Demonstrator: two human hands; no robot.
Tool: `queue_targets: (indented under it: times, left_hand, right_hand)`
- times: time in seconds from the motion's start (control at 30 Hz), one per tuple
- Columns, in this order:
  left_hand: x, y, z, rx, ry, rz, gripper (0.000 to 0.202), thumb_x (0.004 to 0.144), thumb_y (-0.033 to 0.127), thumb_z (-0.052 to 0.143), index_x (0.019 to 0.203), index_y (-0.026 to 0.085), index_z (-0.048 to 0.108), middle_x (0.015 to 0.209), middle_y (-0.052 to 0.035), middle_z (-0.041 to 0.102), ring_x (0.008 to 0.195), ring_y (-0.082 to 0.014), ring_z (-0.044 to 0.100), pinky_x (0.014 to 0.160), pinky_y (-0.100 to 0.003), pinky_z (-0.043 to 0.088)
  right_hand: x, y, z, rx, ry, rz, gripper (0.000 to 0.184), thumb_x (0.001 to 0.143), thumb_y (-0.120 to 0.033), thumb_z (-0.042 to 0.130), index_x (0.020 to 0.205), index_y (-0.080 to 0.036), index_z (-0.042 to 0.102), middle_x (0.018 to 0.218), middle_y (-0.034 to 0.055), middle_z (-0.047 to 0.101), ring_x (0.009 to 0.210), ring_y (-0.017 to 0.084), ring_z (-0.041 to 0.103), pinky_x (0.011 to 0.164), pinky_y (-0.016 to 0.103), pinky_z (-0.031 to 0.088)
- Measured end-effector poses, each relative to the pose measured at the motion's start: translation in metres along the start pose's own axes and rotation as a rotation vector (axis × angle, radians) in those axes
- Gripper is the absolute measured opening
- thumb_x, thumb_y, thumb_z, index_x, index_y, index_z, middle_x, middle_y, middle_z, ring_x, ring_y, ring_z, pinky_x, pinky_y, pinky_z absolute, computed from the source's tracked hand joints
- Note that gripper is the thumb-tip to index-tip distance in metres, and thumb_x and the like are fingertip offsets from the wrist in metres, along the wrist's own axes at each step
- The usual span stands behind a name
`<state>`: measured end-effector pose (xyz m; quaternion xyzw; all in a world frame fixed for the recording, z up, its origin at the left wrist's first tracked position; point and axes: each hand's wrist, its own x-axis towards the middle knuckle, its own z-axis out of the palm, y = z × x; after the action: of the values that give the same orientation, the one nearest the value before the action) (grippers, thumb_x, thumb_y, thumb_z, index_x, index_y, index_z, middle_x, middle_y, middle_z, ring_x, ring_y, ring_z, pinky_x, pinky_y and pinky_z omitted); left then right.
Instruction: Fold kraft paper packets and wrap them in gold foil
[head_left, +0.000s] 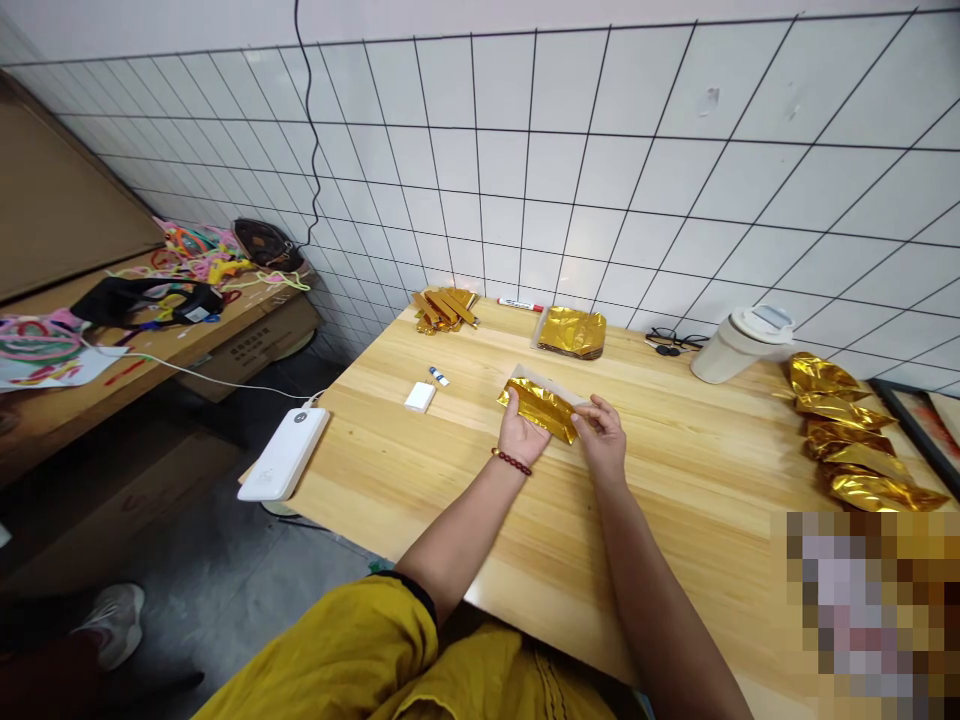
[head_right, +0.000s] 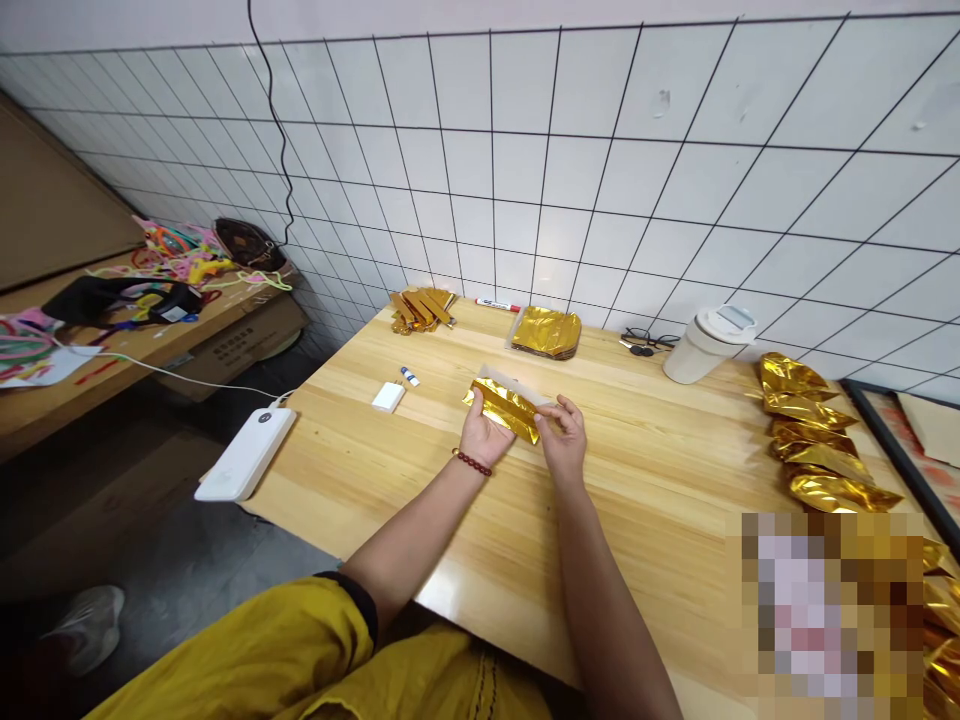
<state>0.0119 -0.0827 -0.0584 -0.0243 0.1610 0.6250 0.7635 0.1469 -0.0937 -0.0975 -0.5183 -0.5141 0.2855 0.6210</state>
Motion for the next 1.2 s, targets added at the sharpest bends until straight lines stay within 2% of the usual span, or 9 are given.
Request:
queue_targets:
  times: [0.23,0.4,0.6,0.7,0.9,1.2]
  left_hand:
    - [-0.0001,-0.0013,0.0013,0.012,0.022,-0.003,0.041,0.094,0.049,0.046,0.107,0.017,0.068,0.100,-0.0063,0.073,0.094,-0.0180,0.068,0.099,-0.035,0.048]
    - [0.0000,-0.0020,0.0007,0.047,0.011,-0.023,0.034,0.095,0.039,0.048,0.111,0.016,0.067,0.102,-0.0075,0.073,0.097,-0.0177,0.068,0.100,-0.035,0.048]
    - [-0.0006,-0.0030,0.0012,0.055,-0.013,-0.030,0.032,0.096,0.038,0.048,0.108,0.015,0.067,0.100,-0.0073,0.073,0.094,-0.0166,0.068,0.101,-0.034,0.048]
    - [-0.0020,-0.0041,0.0012,0.064,-0.031,-0.060,0.032,0.095,0.039,0.048,0.106,0.016,0.067,0.101,-0.0079,0.073,0.100,-0.0185,0.068,0.102,-0.036,0.047]
    - [-0.0065,-0.0056,0.0040,0.133,-0.078,-0.088,0.036,0.094,0.039,0.051,0.115,0.014,0.065,0.114,-0.0117,0.070,0.114,-0.0230,0.063,0.106,-0.040,0.043]
    - [-0.0073,-0.0040,0.0071,0.094,-0.116,0.023,0.039,0.095,0.042,0.047,0.120,0.016,0.063,0.118,-0.0110,0.069,0.116,-0.0231,0.062,0.107,-0.043,0.043]
  right_hand:
    - [-0.0006,-0.0013,-0.0001,-0.034,-0.016,0.021,0.028,0.068,-0.036,0.077,0.090,-0.020,0.073,0.124,0.0131,0.058,0.122,0.028,0.053,0.101,0.047,0.044]
    - [-0.0007,-0.0003,0.0003,-0.068,-0.033,-0.003,0.035,0.068,-0.037,0.077,0.100,-0.021,0.072,0.128,0.0125,0.056,0.123,0.027,0.053,0.104,0.048,0.043]
    - [-0.0014,-0.0017,0.0009,-0.089,-0.056,-0.027,0.038,0.069,-0.037,0.077,0.103,-0.022,0.071,0.129,0.0125,0.054,0.124,0.027,0.051,0.103,0.048,0.044]
    - [-0.0019,-0.0050,0.0012,-0.097,-0.048,-0.010,0.039,0.069,-0.039,0.076,0.103,-0.021,0.070,0.129,0.0135,0.054,0.122,0.028,0.053,0.101,0.048,0.045]
    - [-0.0018,-0.0052,0.0010,-0.057,-0.042,-0.004,0.040,0.071,-0.041,0.076,0.103,-0.019,0.067,0.131,0.0142,0.053,0.122,0.027,0.052,0.101,0.046,0.045]
    - [-0.0023,-0.0050,0.0015,0.030,-0.119,0.003,0.049,0.066,-0.039,0.080,0.107,-0.019,0.063,0.135,0.0150,0.051,0.124,0.028,0.053,0.102,0.045,0.045]
